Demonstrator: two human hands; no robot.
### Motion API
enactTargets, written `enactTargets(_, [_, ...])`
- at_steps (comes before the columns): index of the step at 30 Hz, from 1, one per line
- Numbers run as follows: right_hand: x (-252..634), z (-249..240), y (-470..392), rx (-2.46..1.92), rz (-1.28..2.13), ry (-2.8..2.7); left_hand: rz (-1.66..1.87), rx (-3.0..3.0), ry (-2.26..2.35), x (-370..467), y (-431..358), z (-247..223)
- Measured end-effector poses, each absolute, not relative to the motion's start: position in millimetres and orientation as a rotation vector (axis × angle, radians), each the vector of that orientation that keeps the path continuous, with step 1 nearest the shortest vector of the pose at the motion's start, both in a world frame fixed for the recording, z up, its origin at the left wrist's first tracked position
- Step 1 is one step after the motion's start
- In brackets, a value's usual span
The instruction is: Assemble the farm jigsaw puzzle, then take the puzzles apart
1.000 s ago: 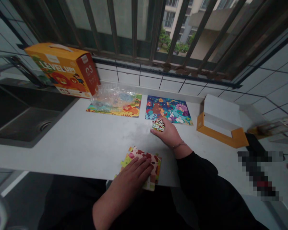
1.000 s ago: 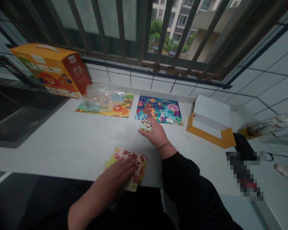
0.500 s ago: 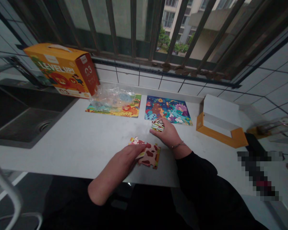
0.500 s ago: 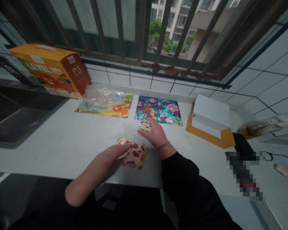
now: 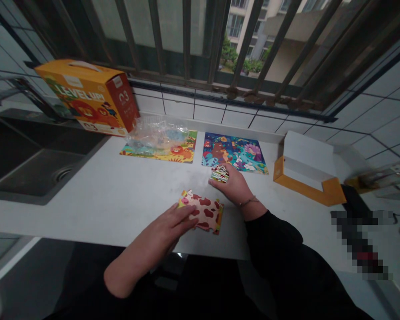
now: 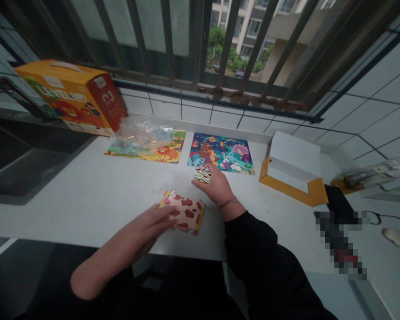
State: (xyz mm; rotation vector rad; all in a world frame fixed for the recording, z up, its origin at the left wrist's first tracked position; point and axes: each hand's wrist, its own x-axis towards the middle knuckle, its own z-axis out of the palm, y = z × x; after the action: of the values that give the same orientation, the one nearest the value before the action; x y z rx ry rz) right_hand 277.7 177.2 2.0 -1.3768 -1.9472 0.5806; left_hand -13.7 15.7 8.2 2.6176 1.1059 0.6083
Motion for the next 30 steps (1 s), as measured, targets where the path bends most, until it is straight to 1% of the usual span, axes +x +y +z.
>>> enactTargets(3, [278,1,177,-1.375,0.570,-1.951,0.401,2.652,1.163,-8,0,10])
enactTargets(5, [278,2,177,-1.379,0.562,-1.948,0.336,2.670,1.201,-6,-9,10])
enactTargets(12, [277,5,176,-1.398,0.585,-1.943,0.523,2.638,1.242,-11,-40,-2])
enactTargets(18, [278,1,176,-1.390,0.592,-1.921,0.612,2.504,1.178,-20,-54,10])
enactTargets(25, [278,-1,177,-1.380,0.585,-1.935,0.794,2.486,1.222,-26,-42,20])
enactTargets(27, [277,0,176,-1.378,0.592,-1.928,0.783,2.530,1.257,-24,-34,18])
enactTargets(30, [277,1,176,-1.388,0.590,-1.928,0.619,2.594,1.304,-19,-24,11])
